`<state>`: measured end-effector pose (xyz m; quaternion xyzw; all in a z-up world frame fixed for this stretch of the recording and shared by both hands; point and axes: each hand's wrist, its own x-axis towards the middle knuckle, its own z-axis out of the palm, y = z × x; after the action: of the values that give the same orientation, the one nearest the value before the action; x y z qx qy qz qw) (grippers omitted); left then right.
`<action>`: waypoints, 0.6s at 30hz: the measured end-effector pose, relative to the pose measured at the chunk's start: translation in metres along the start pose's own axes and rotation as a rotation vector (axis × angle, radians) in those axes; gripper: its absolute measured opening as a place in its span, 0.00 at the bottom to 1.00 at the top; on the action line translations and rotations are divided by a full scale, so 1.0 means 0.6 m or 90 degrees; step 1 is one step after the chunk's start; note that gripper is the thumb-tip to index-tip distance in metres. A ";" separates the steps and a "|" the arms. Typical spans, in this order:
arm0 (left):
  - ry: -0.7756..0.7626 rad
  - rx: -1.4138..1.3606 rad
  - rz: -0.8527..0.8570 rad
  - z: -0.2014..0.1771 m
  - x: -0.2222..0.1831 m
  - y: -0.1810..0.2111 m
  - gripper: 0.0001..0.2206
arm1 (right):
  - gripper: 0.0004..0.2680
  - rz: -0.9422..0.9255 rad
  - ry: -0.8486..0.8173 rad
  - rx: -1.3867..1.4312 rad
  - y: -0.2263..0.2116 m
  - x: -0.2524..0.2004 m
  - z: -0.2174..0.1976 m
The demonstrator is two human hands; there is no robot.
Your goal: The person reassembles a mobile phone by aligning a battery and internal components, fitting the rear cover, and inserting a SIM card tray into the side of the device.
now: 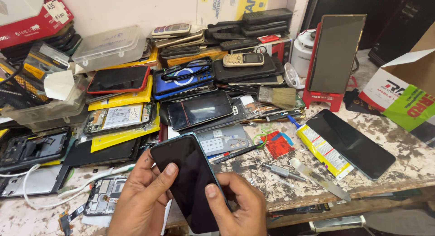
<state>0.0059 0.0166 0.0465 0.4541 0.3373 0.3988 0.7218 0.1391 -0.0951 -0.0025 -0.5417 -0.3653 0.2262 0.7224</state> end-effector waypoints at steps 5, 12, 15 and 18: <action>-0.003 0.095 0.030 -0.001 0.003 0.007 0.18 | 0.05 0.135 -0.059 0.137 0.020 0.003 -0.001; -0.034 0.009 0.023 0.018 0.000 0.021 0.15 | 0.07 0.226 -0.159 0.209 0.032 0.022 -0.034; -0.038 0.019 0.025 0.024 -0.003 0.026 0.16 | 0.08 0.306 -0.182 0.354 0.030 0.028 -0.035; -0.025 0.024 0.015 0.026 -0.007 0.030 0.16 | 0.08 0.335 -0.197 0.359 0.023 0.033 -0.033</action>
<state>0.0126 0.0117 0.0693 0.4791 0.3252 0.3921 0.7149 0.1679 -0.0889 -0.0130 -0.3575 -0.2422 0.5730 0.6966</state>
